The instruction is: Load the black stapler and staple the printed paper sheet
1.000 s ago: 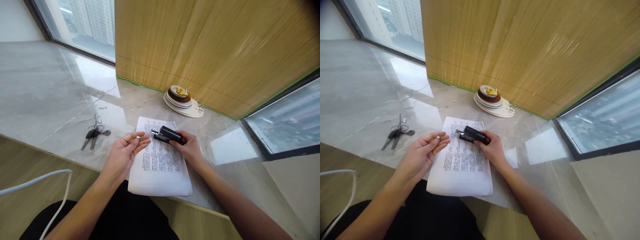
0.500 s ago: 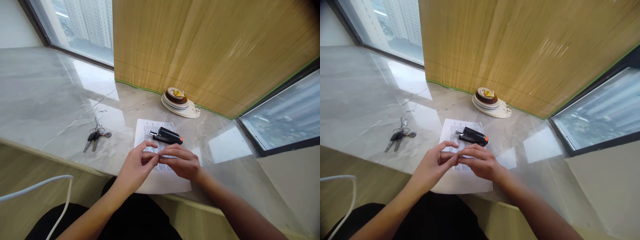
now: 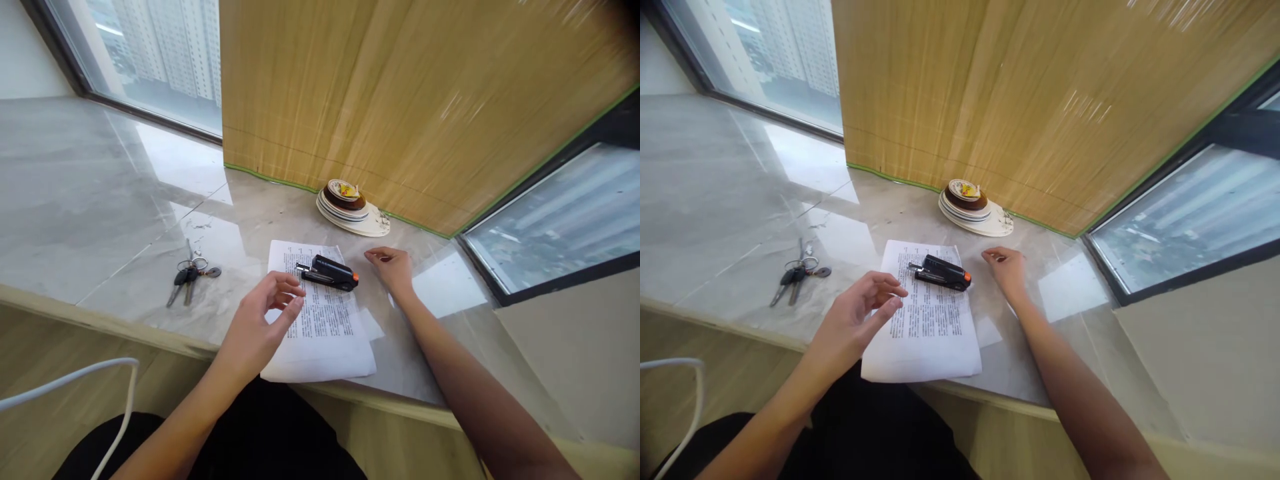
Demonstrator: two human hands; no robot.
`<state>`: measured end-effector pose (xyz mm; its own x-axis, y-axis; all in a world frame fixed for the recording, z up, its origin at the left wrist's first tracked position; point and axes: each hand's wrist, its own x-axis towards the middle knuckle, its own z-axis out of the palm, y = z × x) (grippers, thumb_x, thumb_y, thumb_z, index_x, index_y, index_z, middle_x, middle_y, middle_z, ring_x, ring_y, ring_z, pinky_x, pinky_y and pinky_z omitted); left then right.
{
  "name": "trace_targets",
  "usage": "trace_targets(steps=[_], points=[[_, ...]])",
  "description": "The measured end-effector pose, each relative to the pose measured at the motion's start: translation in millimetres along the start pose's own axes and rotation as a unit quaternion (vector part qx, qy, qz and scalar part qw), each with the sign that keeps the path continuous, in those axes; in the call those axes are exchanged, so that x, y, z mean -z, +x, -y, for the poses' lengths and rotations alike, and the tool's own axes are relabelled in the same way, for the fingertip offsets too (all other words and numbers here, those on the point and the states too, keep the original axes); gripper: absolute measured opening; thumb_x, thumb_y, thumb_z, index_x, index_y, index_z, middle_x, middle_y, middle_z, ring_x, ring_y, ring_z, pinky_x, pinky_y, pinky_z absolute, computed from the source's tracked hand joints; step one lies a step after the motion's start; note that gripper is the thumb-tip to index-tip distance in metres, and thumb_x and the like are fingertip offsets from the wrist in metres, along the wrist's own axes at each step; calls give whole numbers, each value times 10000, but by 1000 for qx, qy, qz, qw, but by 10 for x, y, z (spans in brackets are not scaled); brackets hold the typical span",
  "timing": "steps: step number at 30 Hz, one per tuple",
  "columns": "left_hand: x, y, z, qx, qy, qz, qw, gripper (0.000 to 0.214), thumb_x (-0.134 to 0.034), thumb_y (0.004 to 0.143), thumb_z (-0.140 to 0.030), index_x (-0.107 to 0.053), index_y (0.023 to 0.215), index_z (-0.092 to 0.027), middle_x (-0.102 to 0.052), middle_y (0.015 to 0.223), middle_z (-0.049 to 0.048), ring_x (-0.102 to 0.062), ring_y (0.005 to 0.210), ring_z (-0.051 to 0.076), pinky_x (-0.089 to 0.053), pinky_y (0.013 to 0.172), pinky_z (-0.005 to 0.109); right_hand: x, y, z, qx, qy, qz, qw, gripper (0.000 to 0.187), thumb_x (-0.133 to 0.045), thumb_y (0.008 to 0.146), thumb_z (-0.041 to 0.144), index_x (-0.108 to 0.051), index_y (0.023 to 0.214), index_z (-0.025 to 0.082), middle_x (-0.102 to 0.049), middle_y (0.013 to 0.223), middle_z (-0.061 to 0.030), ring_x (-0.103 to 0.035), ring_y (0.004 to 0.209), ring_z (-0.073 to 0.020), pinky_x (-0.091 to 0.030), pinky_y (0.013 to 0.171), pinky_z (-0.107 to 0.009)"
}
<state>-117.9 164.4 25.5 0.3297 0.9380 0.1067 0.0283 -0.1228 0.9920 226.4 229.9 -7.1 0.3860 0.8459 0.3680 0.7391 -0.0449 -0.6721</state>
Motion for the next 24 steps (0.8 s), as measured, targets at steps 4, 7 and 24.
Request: trace_targets(steps=[4,7,24], points=[[27,-9,-31,-1,18,13,1000,175,-645,983,-378,-624,1057,-222,-719,1044,46,-690,892,179,-538,850,344,-45,140,-236,-2,-16,26,1000,333,-755,740,466,-839,830,156,-790,744,-107,-674,666,-230,-534,687,-369],[33,-33,-67,-6,30,11,999,147,-638,984,-366,-635,1036,-229,-703,1033,30,-678,879,172,-528,846,337,-26,120,-205,13,-15,43,999,294,-759,713,440,-829,794,167,-802,796,-106,-684,689,-227,-540,710,-367],[241,-12,-95,-49,29,-58,997,117,-646,971,-323,-665,947,-210,-697,902,19,-648,797,164,-499,771,301,-1724,807,1873,269,-121,300,907,265,-797,747,82,-837,997,158,-820,948,-63,-713,826,-189,-505,815,-285]])
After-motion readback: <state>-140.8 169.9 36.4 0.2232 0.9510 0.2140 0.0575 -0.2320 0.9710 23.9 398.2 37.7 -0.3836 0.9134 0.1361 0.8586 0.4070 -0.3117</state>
